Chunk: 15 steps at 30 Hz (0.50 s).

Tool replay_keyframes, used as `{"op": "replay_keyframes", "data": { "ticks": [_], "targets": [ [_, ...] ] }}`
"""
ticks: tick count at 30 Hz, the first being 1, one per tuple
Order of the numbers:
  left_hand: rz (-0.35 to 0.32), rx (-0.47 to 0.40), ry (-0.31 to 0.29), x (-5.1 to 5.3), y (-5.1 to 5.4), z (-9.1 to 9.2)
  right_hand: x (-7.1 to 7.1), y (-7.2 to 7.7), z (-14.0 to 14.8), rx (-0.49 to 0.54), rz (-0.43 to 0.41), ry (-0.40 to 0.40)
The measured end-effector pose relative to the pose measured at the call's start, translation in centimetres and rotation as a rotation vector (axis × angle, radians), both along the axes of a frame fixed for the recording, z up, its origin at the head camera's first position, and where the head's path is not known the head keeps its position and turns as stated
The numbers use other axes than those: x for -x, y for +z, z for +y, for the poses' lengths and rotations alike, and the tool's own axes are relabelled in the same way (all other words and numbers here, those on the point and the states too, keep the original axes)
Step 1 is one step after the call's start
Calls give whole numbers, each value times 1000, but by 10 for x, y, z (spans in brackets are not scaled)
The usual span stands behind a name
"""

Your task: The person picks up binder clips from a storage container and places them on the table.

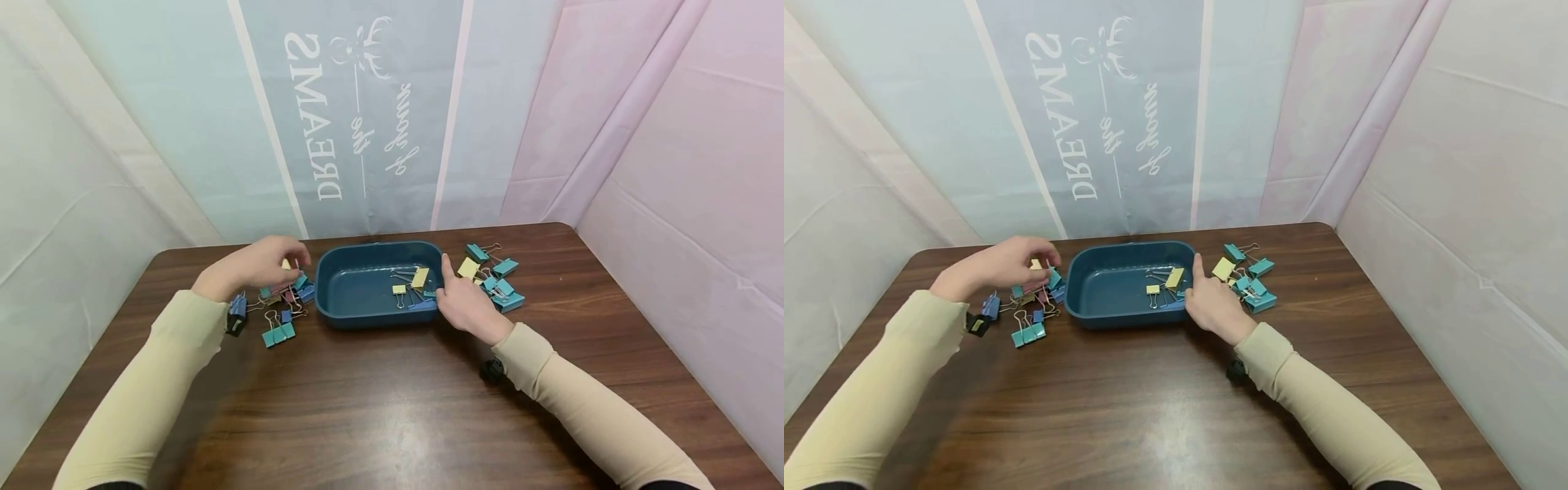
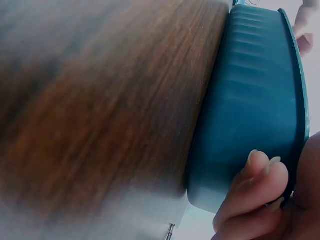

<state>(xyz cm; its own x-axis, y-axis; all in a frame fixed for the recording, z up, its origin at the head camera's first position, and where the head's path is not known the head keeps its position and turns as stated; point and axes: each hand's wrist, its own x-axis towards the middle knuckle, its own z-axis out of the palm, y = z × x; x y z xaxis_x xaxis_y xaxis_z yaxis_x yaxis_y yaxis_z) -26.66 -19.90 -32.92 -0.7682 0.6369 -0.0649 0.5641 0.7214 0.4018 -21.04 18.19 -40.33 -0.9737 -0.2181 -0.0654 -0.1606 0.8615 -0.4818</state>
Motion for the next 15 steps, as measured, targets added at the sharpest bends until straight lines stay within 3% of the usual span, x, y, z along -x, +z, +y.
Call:
{"op": "replay_keyframes", "data": {
  "ticks": [9,12,15],
  "targets": [
    [48,-84,-115,17,25,72,1,2,3,5,-4,-10],
    [61,-113,-138,23,29,96,0,2,2,12,4,-10],
    [48,-142,-153,28,25,117,-1,1,1,17,-6,-2]
  ]
}}
